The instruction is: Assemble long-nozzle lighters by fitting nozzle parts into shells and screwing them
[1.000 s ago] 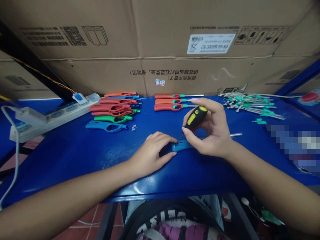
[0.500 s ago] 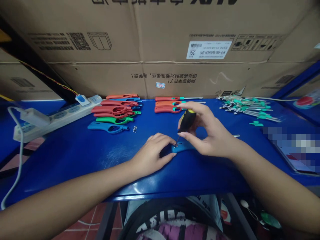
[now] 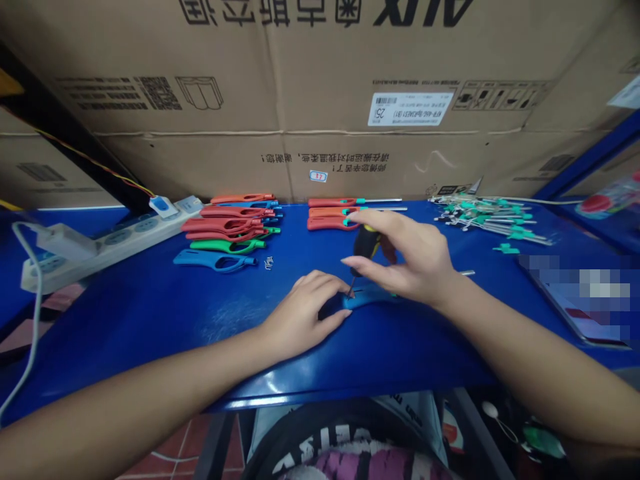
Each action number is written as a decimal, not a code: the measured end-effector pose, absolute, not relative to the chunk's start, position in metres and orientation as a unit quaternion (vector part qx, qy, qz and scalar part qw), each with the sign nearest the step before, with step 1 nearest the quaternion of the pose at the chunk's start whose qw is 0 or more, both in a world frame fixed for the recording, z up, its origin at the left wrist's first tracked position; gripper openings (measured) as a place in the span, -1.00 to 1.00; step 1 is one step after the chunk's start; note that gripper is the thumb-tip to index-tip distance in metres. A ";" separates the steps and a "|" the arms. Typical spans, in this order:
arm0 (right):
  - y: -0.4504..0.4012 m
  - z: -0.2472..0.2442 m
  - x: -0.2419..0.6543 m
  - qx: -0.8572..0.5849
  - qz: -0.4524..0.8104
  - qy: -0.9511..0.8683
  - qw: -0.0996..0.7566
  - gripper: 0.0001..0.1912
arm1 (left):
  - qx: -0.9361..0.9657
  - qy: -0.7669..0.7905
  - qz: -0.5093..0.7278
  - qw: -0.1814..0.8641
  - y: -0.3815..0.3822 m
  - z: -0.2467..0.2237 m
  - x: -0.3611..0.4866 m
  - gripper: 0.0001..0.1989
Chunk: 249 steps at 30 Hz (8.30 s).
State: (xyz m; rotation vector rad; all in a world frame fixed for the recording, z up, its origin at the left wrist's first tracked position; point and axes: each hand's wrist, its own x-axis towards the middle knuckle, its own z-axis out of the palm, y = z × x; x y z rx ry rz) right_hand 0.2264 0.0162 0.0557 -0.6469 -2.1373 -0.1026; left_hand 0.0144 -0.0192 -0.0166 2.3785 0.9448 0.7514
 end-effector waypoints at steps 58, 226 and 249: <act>0.020 0.043 0.229 -0.189 0.054 -0.859 0.472 -0.64 | 0.872 0.315 0.283 0.246 -0.018 -0.014 0.017 -0.78; 0.011 0.060 0.233 -0.156 0.021 -0.883 0.443 -0.75 | 0.879 0.311 0.288 0.217 -0.018 -0.019 0.015 -0.71; 0.013 0.058 0.236 -0.160 -0.036 -0.901 0.401 -0.69 | 0.887 0.314 0.271 0.204 -0.016 -0.021 0.015 -0.69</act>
